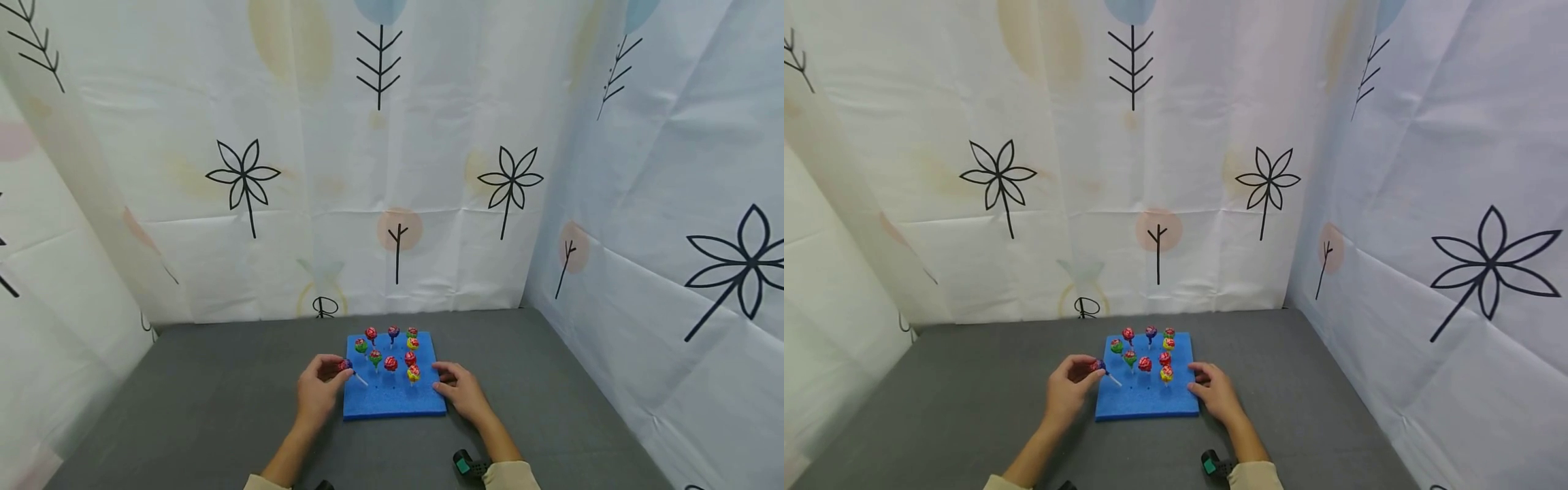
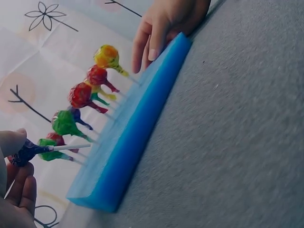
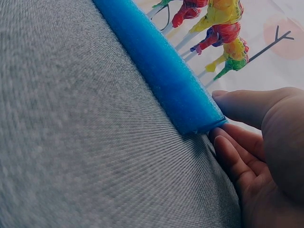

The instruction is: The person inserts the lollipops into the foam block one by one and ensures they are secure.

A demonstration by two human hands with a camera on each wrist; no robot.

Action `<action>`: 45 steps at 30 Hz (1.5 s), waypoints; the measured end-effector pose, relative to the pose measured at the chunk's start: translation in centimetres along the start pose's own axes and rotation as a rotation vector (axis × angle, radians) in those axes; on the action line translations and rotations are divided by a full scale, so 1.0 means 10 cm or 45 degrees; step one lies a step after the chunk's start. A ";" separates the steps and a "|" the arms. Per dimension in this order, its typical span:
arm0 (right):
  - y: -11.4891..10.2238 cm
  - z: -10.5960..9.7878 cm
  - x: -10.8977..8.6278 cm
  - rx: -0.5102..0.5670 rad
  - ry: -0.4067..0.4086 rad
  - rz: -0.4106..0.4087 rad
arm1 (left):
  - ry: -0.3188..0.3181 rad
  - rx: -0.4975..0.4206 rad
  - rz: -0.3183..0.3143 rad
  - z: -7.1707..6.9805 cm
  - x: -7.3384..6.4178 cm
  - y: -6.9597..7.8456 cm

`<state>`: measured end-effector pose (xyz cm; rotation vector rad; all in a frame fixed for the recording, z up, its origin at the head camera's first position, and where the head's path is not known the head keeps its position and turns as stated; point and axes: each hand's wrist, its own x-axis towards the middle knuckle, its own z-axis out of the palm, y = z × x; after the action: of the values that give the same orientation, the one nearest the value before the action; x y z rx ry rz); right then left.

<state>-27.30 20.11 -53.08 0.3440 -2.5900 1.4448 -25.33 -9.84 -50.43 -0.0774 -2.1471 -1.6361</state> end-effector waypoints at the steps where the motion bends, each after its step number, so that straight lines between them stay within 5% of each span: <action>1: 0.00 0.00 0.00 -0.001 0.001 -0.001 | 0.004 0.003 -0.002 0.02 -0.01 0.00; 15: -0.01 0.00 0.00 -0.008 0.006 0.001 | 0.057 -0.055 -0.003 0.20 -0.11 -0.02; 24: -0.01 -0.01 0.00 0.009 0.013 -0.008 | 0.091 0.001 0.192 0.27 -0.10 -0.04; 33: 0.00 -0.01 -0.01 0.035 0.014 -0.025 | 0.027 0.236 0.399 0.31 -0.06 0.03; 45: 0.00 0.00 0.00 0.042 0.011 -0.035 | -0.046 0.344 0.481 0.35 -0.04 0.04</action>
<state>-27.26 20.14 -53.06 0.3752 -2.5470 1.4785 -25.92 -6.40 -50.96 -0.4055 -2.1957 -1.1336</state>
